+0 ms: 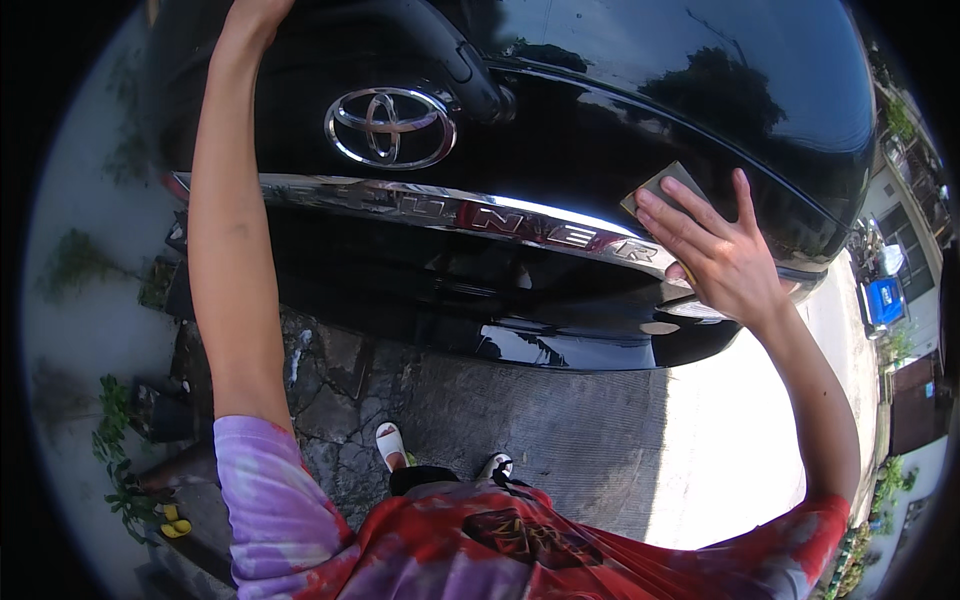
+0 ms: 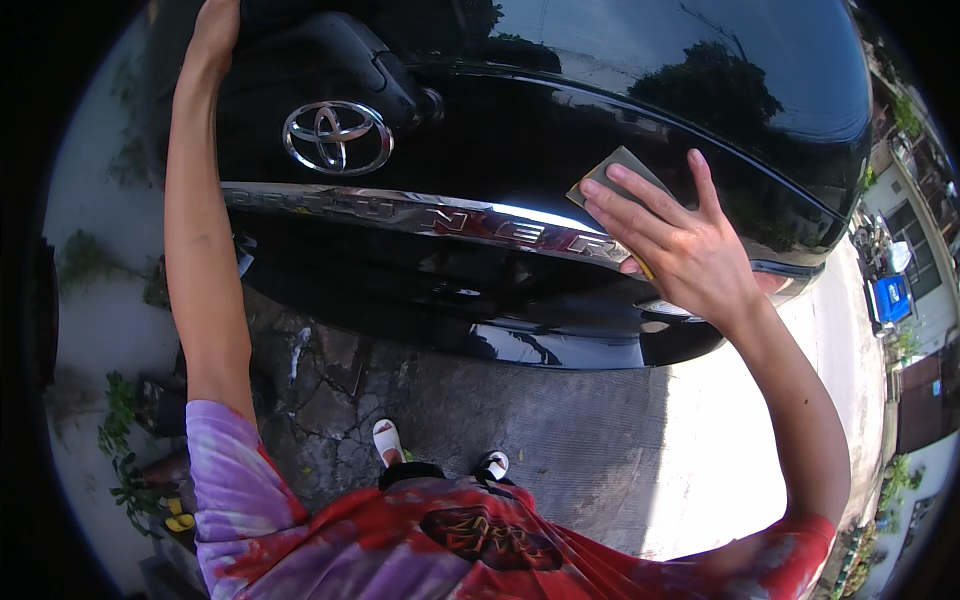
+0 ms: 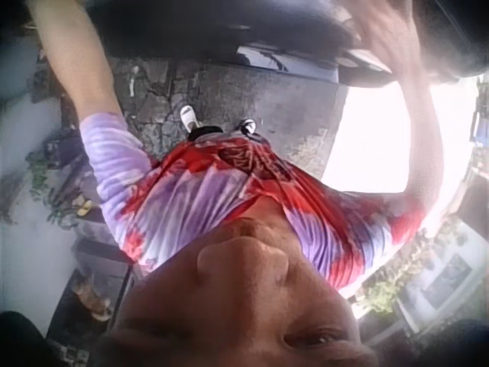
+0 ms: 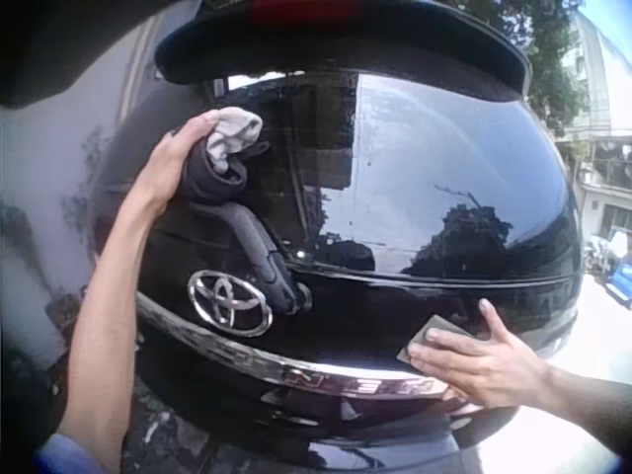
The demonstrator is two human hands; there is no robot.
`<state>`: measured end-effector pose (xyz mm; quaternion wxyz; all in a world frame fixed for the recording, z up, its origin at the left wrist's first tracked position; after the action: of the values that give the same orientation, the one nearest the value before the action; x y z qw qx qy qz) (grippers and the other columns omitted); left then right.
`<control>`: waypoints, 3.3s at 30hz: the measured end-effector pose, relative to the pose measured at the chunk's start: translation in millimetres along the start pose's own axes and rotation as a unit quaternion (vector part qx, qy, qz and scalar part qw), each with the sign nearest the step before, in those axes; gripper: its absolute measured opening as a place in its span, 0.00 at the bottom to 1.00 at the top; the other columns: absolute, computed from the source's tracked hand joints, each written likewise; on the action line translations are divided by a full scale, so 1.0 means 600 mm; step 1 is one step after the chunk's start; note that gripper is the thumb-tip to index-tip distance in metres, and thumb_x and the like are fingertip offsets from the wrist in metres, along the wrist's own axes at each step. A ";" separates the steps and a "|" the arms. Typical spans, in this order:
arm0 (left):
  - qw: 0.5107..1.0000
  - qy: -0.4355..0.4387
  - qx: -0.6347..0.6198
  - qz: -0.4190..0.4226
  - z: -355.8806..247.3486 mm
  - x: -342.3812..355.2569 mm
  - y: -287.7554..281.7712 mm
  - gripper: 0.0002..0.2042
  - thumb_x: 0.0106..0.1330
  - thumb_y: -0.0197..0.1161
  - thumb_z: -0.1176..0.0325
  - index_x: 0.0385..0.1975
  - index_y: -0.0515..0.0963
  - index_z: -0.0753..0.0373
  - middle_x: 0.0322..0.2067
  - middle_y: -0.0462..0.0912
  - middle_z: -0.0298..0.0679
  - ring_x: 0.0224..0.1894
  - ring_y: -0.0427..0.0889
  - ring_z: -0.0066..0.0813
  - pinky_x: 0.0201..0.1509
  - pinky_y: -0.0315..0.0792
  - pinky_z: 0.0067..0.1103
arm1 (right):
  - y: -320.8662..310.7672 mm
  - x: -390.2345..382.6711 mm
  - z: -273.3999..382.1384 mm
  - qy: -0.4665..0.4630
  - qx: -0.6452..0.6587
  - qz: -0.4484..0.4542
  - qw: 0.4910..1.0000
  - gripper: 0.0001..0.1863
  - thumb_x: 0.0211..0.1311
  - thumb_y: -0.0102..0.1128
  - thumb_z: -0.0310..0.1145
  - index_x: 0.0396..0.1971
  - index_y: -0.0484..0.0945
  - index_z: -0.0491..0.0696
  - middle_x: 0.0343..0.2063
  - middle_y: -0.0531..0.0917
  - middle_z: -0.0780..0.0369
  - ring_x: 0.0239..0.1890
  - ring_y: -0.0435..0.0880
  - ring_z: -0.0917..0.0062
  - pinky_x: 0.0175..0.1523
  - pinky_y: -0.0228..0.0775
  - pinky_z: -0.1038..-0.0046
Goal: The person cleans the rear exterior of a black vehicle using a cloth and a sanding block, dipping the cloth into a bucket of water.
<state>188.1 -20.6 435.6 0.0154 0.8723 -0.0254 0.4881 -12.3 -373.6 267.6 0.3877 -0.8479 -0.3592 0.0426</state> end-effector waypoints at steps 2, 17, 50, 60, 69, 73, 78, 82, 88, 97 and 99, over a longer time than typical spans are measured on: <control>1.000 -0.001 -0.003 0.008 0.012 0.019 0.008 0.23 0.76 0.56 0.52 0.56 0.83 0.66 0.48 0.87 0.37 0.48 0.84 0.22 0.55 0.75 0.19 | -0.018 0.043 0.029 0.005 0.012 0.013 1.000 0.33 0.63 0.63 0.52 0.70 0.71 0.68 0.76 0.60 0.78 0.79 0.52 0.84 0.82 0.21 0.41; 1.000 -0.025 -0.005 -0.005 0.020 -0.002 0.006 0.24 0.75 0.57 0.50 0.56 0.83 0.66 0.47 0.88 0.37 0.47 0.85 0.21 0.55 0.75 0.18 | -0.029 0.162 0.124 0.029 0.148 -0.131 0.980 0.35 0.67 0.59 0.50 0.72 0.69 0.55 0.76 0.63 0.72 0.78 0.57 0.79 0.80 0.31 0.41; 0.997 -0.067 0.047 0.008 0.071 0.031 -0.003 0.31 0.76 0.51 0.47 0.69 0.73 0.64 0.67 0.76 0.42 0.73 0.69 0.32 0.79 0.52 0.27 | -0.010 0.016 -0.007 0.363 0.108 -0.208 0.902 0.39 0.72 0.52 0.48 0.77 0.57 0.47 0.79 0.55 0.58 0.82 0.48 0.65 0.76 0.15 0.37; 0.996 -0.088 0.022 -0.004 0.052 0.018 0.009 0.30 0.76 0.52 0.47 0.69 0.72 0.64 0.68 0.75 0.42 0.71 0.70 0.31 0.77 0.54 0.25 | 0.064 -0.312 -0.179 0.635 0.117 -0.270 0.714 0.40 0.81 0.27 0.59 0.80 0.45 0.48 0.80 0.47 0.53 0.82 0.43 0.55 0.75 0.25 0.34; 0.990 -0.135 0.016 -0.047 0.020 0.005 -0.036 0.33 0.76 0.53 0.48 0.72 0.67 0.66 0.70 0.71 0.44 0.71 0.70 0.32 0.77 0.55 0.26 | -0.018 0.034 0.024 0.405 0.134 -0.253 0.868 0.42 0.67 0.59 0.47 0.76 0.59 0.46 0.79 0.56 0.59 0.81 0.51 0.66 0.76 0.20 0.34; 0.996 -0.081 0.026 -0.033 0.027 0.014 0.009 0.32 0.75 0.55 0.48 0.69 0.71 0.67 0.68 0.74 0.44 0.71 0.70 0.31 0.77 0.57 0.25 | 0.010 -0.161 -0.113 0.518 0.126 -0.357 0.767 0.36 0.76 0.48 0.47 0.77 0.56 0.45 0.79 0.55 0.56 0.81 0.49 0.61 0.75 0.17 0.32; 0.990 -0.128 -0.013 -0.060 0.049 -0.004 0.001 0.31 0.75 0.55 0.49 0.69 0.71 0.67 0.68 0.74 0.44 0.71 0.71 0.32 0.77 0.57 0.25 | -0.015 0.095 0.049 0.368 0.151 -0.270 0.877 0.37 0.70 0.56 0.48 0.75 0.63 0.50 0.78 0.58 0.64 0.81 0.51 0.66 0.75 0.13 0.33; 0.995 -0.090 -0.002 -0.053 0.036 0.016 -0.022 0.31 0.76 0.54 0.49 0.69 0.71 0.66 0.68 0.74 0.43 0.71 0.71 0.32 0.77 0.56 0.25 | -0.007 0.095 0.086 0.314 0.141 -0.244 0.906 0.36 0.68 0.58 0.47 0.74 0.65 0.53 0.78 0.60 0.68 0.81 0.52 0.72 0.75 0.14 0.33; 0.992 -0.121 -0.030 -0.025 0.082 0.000 0.012 0.30 0.75 0.55 0.48 0.67 0.74 0.65 0.63 0.79 0.42 0.67 0.75 0.30 0.74 0.60 0.24 | 0.006 0.088 0.095 0.334 0.139 -0.204 0.910 0.36 0.66 0.60 0.48 0.73 0.68 0.54 0.77 0.61 0.69 0.80 0.54 0.74 0.75 0.14 0.33; 0.990 -0.124 -0.038 -0.052 0.066 -0.008 0.010 0.30 0.74 0.56 0.48 0.67 0.74 0.65 0.64 0.78 0.43 0.68 0.74 0.31 0.75 0.59 0.24 | -0.021 0.128 0.083 0.261 0.145 -0.222 0.928 0.36 0.65 0.61 0.48 0.72 0.68 0.53 0.77 0.61 0.66 0.79 0.56 0.70 0.77 0.27 0.35; 0.995 -0.088 0.001 -0.042 0.037 0.013 -0.009 0.30 0.75 0.55 0.49 0.67 0.74 0.65 0.66 0.76 0.43 0.72 0.69 0.32 0.77 0.55 0.26 | 0.002 -0.020 -0.018 0.388 0.074 -0.217 0.893 0.40 0.69 0.57 0.53 0.77 0.59 0.53 0.79 0.56 0.62 0.81 0.51 0.64 0.78 0.31 0.40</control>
<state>211.2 -16.3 430.9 0.0324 0.9121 0.0104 0.4086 -16.8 -388.8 272.2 0.5576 -0.6668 -0.3508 -0.3484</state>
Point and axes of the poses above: each hand's wrist, its own x-axis towards the middle knuckle, its own y-axis out of the palm, z = x × y, the point moved 9 cm from there along x, towards the middle knuckle
